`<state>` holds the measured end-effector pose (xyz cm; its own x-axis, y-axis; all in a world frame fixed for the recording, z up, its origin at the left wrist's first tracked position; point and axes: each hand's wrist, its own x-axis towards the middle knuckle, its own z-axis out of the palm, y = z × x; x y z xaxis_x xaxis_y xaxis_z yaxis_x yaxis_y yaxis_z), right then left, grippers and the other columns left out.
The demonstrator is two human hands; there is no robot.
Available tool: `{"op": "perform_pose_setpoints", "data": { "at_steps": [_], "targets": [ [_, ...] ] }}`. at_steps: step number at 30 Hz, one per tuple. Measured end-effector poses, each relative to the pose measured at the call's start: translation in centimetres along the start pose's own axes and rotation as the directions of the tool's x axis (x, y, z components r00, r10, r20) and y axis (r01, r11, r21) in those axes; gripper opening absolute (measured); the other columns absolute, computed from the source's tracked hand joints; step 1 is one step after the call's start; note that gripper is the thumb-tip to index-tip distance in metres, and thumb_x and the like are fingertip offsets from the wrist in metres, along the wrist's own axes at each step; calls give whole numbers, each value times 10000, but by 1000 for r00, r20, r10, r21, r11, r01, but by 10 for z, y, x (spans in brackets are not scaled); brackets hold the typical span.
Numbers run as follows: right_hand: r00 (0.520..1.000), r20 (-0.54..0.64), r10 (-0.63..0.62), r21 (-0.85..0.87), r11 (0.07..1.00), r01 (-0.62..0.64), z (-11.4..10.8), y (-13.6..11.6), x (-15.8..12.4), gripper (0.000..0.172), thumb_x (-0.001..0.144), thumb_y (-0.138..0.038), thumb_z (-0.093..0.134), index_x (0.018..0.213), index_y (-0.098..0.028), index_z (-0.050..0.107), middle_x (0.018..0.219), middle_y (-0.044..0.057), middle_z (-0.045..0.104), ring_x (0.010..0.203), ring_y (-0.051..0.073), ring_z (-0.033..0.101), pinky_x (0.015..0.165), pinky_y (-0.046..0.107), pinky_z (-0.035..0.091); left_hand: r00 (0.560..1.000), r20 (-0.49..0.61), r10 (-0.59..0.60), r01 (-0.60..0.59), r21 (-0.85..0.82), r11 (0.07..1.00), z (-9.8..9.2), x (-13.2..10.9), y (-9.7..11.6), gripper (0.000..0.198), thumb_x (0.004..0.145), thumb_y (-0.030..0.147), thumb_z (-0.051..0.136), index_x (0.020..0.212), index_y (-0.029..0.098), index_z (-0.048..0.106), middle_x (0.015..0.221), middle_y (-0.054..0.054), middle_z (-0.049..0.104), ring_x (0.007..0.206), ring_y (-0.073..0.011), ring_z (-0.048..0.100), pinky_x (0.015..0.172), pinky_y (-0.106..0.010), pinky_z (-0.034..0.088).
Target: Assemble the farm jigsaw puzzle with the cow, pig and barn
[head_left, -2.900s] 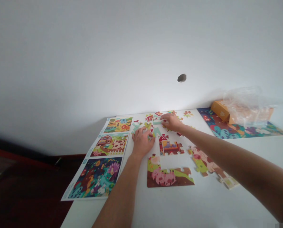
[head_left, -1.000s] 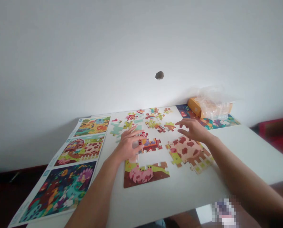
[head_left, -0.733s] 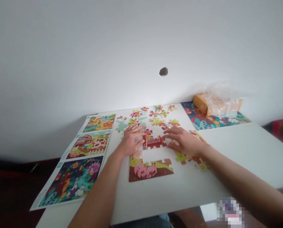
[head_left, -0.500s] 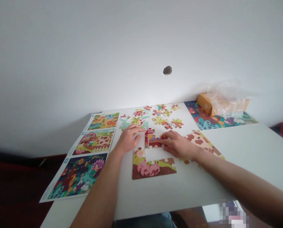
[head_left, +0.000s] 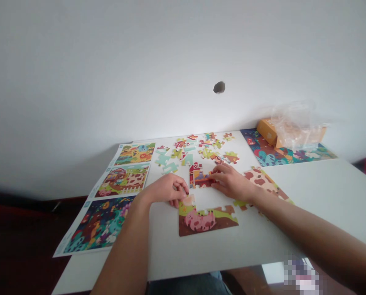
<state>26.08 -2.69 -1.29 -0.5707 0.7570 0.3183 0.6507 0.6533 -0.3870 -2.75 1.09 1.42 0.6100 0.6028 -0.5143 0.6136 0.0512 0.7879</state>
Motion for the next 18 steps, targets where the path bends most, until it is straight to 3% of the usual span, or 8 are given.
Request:
{"op": "perform_pose_setpoints", "data": {
  "at_steps": [9, 18],
  "targets": [
    [994, 112, -11, 11, 1000, 10, -15, -7, -4, 280, 895, -321, 644, 1137, -194, 705, 1011, 113, 611, 974, 241, 566, 903, 414, 477, 1000, -12, 15, -15, 8, 1000, 4, 5, 0, 257, 764, 359, 706, 906, 162, 626, 741, -26, 698, 506, -164, 680, 468, -234, 534],
    [996, 90, -27, -6, 1000, 27, -10, -4, -5, 278, 934, -309, 601, 1177, -210, 694, 1065, 121, 616, 996, 237, 573, 904, 411, 485, 1000, -18, 26, -25, 47, 999, 6, 5, 4, 248, 777, 367, 686, 894, 164, 604, 710, -16, 683, 474, -148, 662, 432, -205, 500]
  ]
}}
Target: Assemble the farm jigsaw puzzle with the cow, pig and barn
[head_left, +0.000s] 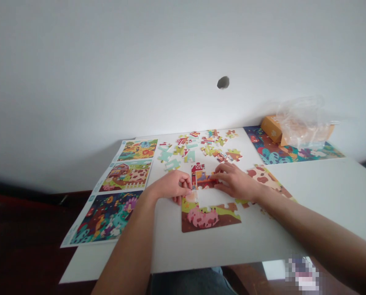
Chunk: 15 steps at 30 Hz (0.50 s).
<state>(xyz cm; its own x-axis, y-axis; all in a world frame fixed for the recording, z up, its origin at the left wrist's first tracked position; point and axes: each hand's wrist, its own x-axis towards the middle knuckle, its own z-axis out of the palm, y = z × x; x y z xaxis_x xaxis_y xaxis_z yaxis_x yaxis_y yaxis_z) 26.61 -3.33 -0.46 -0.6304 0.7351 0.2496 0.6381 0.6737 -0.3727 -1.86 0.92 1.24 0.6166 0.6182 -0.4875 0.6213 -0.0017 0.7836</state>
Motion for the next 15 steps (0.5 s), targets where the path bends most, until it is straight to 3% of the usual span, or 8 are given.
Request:
{"op": "perform_pose_setpoints", "data": {
  "at_steps": [10, 13, 15],
  "targets": [
    [1000, -17, -6, -4, 1000, 6, 3, -1, 2, 273, 948, -322, 588, 1179, -224, 693, 1088, 117, 617, 998, 236, 577, 921, 415, 483, 1000, -22, 6, -6, -36, 999, -3, -3, -1, 266, 797, 408, 656, 826, 162, 561, 691, -24, 693, 482, -154, 669, 440, -211, 513],
    [999, -36, 19, -21, 1000, -20, 3, -1, 2, 269, 945, -324, 592, 1166, -212, 697, 1075, 119, 617, 1007, 240, 574, 924, 418, 484, 996, -27, -84, 84, 13, 996, -9, -9, -2, 285, 790, 426, 648, 746, 157, 563, 610, -22, 675, 461, -155, 655, 416, -205, 490],
    [998, -49, 31, -34, 999, -33, 3, 0, 2, 271, 946, -321, 590, 1168, -207, 696, 1069, 122, 615, 1005, 241, 572, 918, 416, 488, 982, 41, -187, 185, 48, 982, -11, -12, -3, 301, 757, 431, 676, 707, 149, 585, 589, -33, 677, 447, -153, 643, 400, -201, 472]
  ]
}}
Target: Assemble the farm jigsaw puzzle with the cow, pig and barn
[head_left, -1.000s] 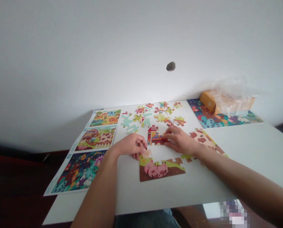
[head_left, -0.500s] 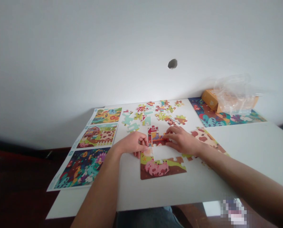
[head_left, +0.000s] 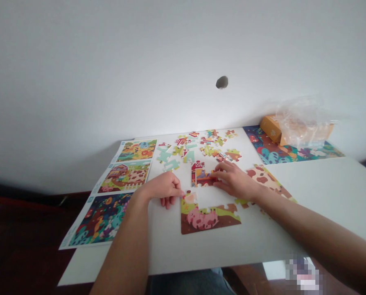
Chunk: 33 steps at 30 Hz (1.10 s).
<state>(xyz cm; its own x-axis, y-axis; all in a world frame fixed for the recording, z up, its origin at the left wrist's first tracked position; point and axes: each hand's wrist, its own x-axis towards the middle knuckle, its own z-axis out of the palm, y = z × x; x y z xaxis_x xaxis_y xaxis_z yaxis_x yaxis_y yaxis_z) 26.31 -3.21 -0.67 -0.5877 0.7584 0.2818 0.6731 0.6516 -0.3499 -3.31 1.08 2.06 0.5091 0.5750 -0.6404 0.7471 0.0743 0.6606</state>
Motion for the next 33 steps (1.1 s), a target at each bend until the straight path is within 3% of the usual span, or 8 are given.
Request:
{"op": "perform_pose_setpoints", "data": {
  "at_steps": [3, 10, 26, 33],
  "targets": [
    [1000, -7, -6, -1, 1000, 6, 1, 0, 1, 272, 949, -311, 585, 1176, -207, 693, 1072, 125, 615, 1000, 239, 572, 910, 416, 495, 995, 76, -71, 70, 23, 997, 0, -1, -1, 319, 725, 445, 712, 676, 150, 600, 590, -43, 687, 427, -145, 625, 389, -199, 454],
    [1000, -12, -28, 10, 1000, 29, 7, -3, 4, 272, 958, -324, 574, 1178, -224, 700, 1085, 122, 614, 1017, 241, 581, 929, 427, 492, 1000, -2, -13, 13, 91, 996, 10, 5, 7, 380, 719, 510, 729, 641, 165, 590, 567, -28, 670, 395, -120, 572, 372, -196, 408],
    [996, 25, -82, 21, 996, 81, 2, -4, 3, 285, 928, -351, 615, 1174, -234, 703, 1050, 121, 624, 1005, 250, 571, 914, 429, 487, 1000, -9, 0, 1, 137, 991, 12, 5, 9, 410, 732, 534, 723, 620, 162, 591, 552, -25, 662, 385, -99, 534, 379, -189, 386],
    [998, -3, -64, 1, 998, 64, 9, -9, 6, 350, 912, -423, 635, 1195, -224, 691, 1151, 138, 622, 1055, 274, 574, 932, 458, 482, 1000, 9, 14, -16, 145, 989, 12, 6, 8, 428, 739, 566, 703, 629, 170, 582, 565, -26, 664, 397, -110, 539, 380, -200, 390]
  ]
}}
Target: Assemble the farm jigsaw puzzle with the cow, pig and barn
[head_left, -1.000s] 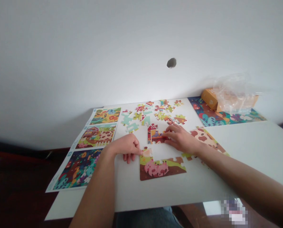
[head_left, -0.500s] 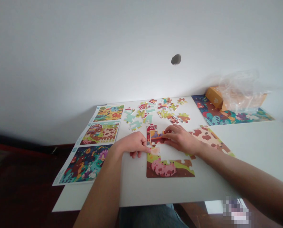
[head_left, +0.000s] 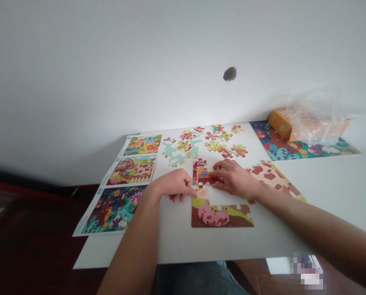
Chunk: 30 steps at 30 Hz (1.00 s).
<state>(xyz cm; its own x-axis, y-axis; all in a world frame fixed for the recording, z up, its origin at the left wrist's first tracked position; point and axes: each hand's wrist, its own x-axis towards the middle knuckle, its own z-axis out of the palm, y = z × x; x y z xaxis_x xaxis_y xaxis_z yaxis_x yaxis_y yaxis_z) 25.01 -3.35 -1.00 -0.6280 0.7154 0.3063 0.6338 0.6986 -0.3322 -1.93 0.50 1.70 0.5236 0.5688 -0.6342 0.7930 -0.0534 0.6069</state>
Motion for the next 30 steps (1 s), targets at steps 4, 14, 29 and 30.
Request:
{"op": "perform_pose_setpoints", "data": {
  "at_steps": [4, 14, 29, 30],
  "targets": [
    [1000, -6, -10, 4, 1000, 10, 4, 2, 3, 327, 910, -406, 642, 1157, -201, 702, 1094, 125, 648, 1004, 254, 599, 925, 435, 485, 1000, 4, 3, -3, 4, 1000, 0, 0, 0, 432, 739, 568, 701, 625, 175, 563, 564, -23, 663, 391, -112, 537, 380, -204, 394],
    [1000, -12, -9, 24, 1000, 9, 2, 0, 1, 313, 918, -388, 627, 1165, -216, 713, 1093, 130, 641, 997, 254, 592, 913, 434, 488, 1000, -7, 5, -5, -5, 1000, 0, -3, 6, 446, 727, 571, 717, 615, 168, 561, 552, -21, 647, 376, -97, 520, 374, -195, 381],
    [994, 64, -90, -60, 994, 94, 0, -5, 3, 360, 990, -340, 514, 1328, -308, 635, 1465, 85, 529, 1307, 298, 497, 1054, 514, 426, 1000, -6, 27, -27, 10, 1000, -2, -1, 5, 345, 737, 485, 720, 682, 176, 579, 550, 2, 641, 379, -95, 520, 355, -181, 373],
    [995, 53, -79, -52, 995, 82, 0, -4, 2, 355, 988, -331, 518, 1320, -306, 642, 1448, 84, 547, 1300, 294, 505, 1053, 509, 432, 1000, -1, 25, -25, 9, 1000, -2, -1, 6, 342, 737, 482, 721, 681, 175, 580, 552, 2, 644, 378, -94, 520, 353, -180, 370]
  ]
}}
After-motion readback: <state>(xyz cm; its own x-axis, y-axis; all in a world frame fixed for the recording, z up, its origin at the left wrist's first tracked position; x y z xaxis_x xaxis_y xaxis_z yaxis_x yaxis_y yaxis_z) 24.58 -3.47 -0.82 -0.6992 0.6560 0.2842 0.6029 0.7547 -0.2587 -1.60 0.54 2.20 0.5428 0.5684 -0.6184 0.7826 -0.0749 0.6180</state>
